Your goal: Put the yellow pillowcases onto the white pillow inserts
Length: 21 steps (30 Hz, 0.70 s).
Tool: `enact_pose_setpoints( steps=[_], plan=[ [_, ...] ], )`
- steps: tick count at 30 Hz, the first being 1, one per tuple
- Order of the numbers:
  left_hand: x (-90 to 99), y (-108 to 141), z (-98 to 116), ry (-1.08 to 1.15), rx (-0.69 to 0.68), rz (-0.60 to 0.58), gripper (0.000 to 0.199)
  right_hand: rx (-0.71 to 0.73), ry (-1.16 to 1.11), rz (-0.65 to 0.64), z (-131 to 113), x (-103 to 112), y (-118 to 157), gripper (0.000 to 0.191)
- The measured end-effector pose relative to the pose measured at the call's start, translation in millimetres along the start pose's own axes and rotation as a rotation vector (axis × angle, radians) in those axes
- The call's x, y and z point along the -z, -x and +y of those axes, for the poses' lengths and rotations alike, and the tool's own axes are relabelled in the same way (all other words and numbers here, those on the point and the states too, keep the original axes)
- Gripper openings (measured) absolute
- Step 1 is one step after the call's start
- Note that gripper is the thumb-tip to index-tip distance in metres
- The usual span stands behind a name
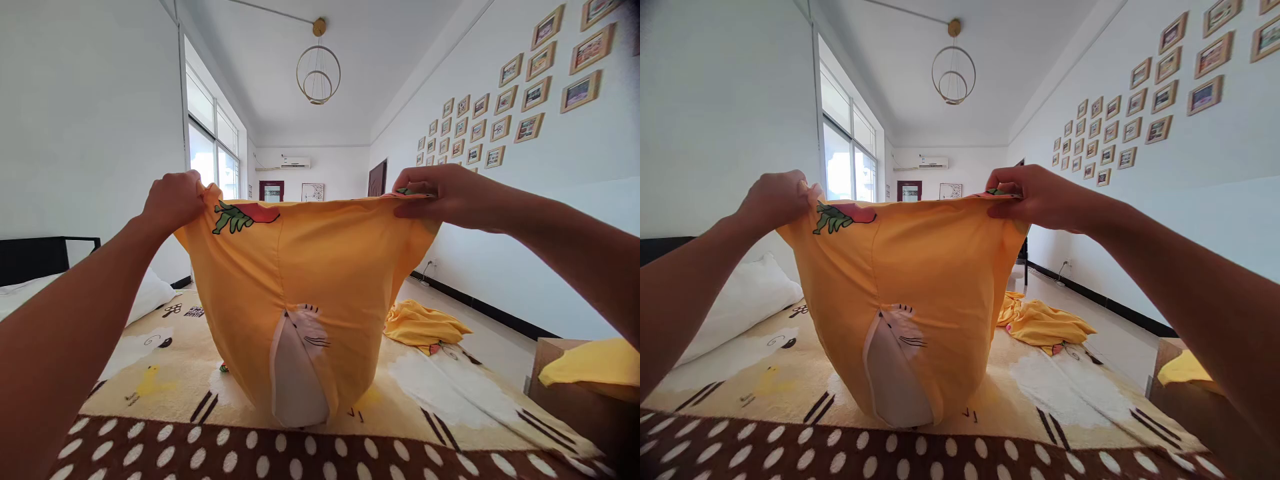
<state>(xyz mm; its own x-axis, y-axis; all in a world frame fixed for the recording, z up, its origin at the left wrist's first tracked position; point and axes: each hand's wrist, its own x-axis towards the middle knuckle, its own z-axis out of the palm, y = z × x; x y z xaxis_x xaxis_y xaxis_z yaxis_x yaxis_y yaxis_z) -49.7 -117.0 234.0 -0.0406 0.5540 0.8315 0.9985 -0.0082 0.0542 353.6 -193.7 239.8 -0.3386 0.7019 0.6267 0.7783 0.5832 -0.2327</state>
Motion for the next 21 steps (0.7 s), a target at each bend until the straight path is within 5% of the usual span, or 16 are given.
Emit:
enact_pose_setpoints(
  steps=[8, 16, 21],
  plan=[
    [2.4, 6, -4, -0.077, -0.054, -0.076, 0.018, -0.018, -0.134, 0.01, -1, -17, -8, 0.021],
    [3.2, 8, -4, -0.096, -0.108, -0.084, 0.015, -0.143, 0.118, -0.108, -4, -11, -10, 0.017],
    [5.5, 9, -2, -0.088, -0.127, -0.088, 0.013, -0.193, 0.364, -0.136, 1, -8, -13, 0.03]
  ],
)
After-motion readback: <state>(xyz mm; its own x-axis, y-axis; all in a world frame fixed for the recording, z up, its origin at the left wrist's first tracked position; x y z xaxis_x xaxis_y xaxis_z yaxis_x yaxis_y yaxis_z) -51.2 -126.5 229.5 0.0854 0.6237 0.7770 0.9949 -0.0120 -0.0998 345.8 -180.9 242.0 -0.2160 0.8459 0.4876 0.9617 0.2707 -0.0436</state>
